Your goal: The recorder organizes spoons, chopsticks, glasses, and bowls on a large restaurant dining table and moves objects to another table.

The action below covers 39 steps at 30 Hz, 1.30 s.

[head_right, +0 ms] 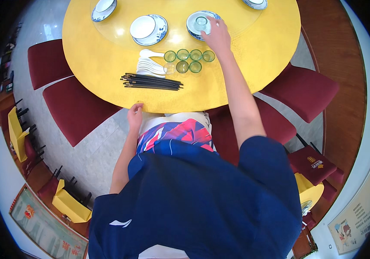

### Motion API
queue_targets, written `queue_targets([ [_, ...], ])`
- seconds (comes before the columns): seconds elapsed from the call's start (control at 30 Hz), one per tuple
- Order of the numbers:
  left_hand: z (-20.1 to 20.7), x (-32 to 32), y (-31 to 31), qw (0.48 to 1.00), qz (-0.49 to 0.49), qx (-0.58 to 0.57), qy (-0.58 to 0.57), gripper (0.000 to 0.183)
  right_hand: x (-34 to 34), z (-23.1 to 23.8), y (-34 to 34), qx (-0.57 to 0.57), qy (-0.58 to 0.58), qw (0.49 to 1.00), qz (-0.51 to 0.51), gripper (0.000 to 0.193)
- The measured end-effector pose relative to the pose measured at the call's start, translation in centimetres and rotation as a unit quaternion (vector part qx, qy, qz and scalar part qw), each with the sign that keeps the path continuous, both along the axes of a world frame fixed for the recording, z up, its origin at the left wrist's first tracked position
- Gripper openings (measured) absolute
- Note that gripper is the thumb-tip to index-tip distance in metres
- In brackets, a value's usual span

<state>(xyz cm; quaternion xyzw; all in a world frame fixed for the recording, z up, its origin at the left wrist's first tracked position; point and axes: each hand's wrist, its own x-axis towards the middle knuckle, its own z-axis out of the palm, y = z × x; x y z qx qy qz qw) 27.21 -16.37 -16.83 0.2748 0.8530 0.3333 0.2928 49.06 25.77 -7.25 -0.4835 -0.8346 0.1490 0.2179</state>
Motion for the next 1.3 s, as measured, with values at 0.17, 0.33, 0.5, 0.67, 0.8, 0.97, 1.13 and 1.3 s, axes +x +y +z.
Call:
queue_targets([
  [0.17,0.2,-0.7,0.0,0.999,0.013,0.036,-0.018,0.017,-6.0,0.0,4.3,-0.057,-0.193,0.975,0.095,0.057],
  [0.33,-0.4,-1.1,-1.0,0.998,0.051,0.049,-0.003,0.017,-6.5,1.0,4.0,-0.192,-0.008,0.980,0.051,0.055],
  [0.5,-1.8,-1.8,-2.1,0.995,0.069,0.060,-0.025,0.017,-0.3,1.8,0.1,-0.483,0.467,0.733,-0.109,0.046],
  [0.67,-1.2,-1.4,-0.6,0.997,0.049,0.041,-0.038,0.018,6.4,-1.6,-6.4,-0.513,0.679,0.513,-0.111,0.041],
  [0.8,-1.6,-1.3,0.0,0.998,0.024,0.045,-0.047,0.018,9.0,-3.7,-10.8,-0.447,0.542,0.702,-0.116,0.041],
  [0.97,-1.1,-0.9,1.1,0.997,0.018,0.036,-0.067,0.019,9.4,-6.3,-13.9,-0.271,0.126,0.940,-0.165,0.048],
  [1.13,-0.6,-0.7,1.2,0.998,-0.008,0.032,-0.059,0.020,8.9,-8.3,-14.4,-0.197,0.091,0.967,-0.131,0.049],
  [1.3,-0.6,-0.4,0.8,0.999,-0.007,0.025,-0.041,0.019,7.4,-9.0,-14.0,-0.194,0.058,0.973,-0.113,0.046],
])
